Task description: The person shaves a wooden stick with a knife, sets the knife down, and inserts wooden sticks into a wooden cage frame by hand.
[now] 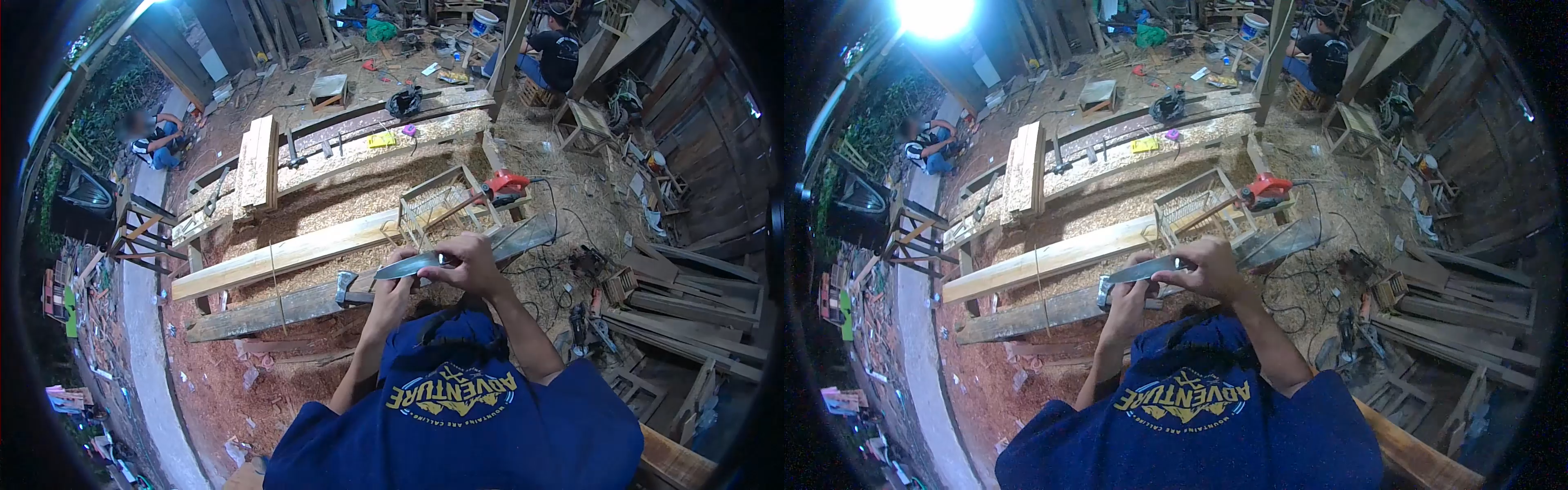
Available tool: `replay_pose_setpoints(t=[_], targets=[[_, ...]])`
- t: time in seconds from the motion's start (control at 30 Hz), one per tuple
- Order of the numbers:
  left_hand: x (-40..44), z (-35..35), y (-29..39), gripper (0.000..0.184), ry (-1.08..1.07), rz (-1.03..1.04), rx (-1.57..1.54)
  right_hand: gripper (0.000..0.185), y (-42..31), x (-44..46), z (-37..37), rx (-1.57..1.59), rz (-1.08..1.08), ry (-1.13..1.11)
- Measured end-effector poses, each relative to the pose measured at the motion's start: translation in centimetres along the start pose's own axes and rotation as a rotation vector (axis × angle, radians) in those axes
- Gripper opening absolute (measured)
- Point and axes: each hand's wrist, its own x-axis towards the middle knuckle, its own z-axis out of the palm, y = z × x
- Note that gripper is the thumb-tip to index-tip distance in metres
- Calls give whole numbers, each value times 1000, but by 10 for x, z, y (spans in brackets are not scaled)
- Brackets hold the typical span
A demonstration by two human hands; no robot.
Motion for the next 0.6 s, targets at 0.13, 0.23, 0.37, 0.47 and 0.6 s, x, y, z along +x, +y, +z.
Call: replay_pose_setpoints(t=[0.13, 0.23, 0.37, 0.47, 0.6], targets=[[-5, -1, 13, 19, -21, -57, 7, 47, 3, 3, -5, -79, -64, -49], [-8, -3, 11, 18, -11, -78, -83, 47, 5, 5, 0, -78, -112, -8], [-5, -9, 7, 19, -54, -104, -221, 48, 10, 6, 4, -79, -119, 49], [-5, -12, 7, 18, -78, -102, -264, 46, 11, 7, 4, -117, -114, 41], [-4, -11, 13, 13, -69, -119, -336, 45, 15, 10, 7, -92, -103, 122]])
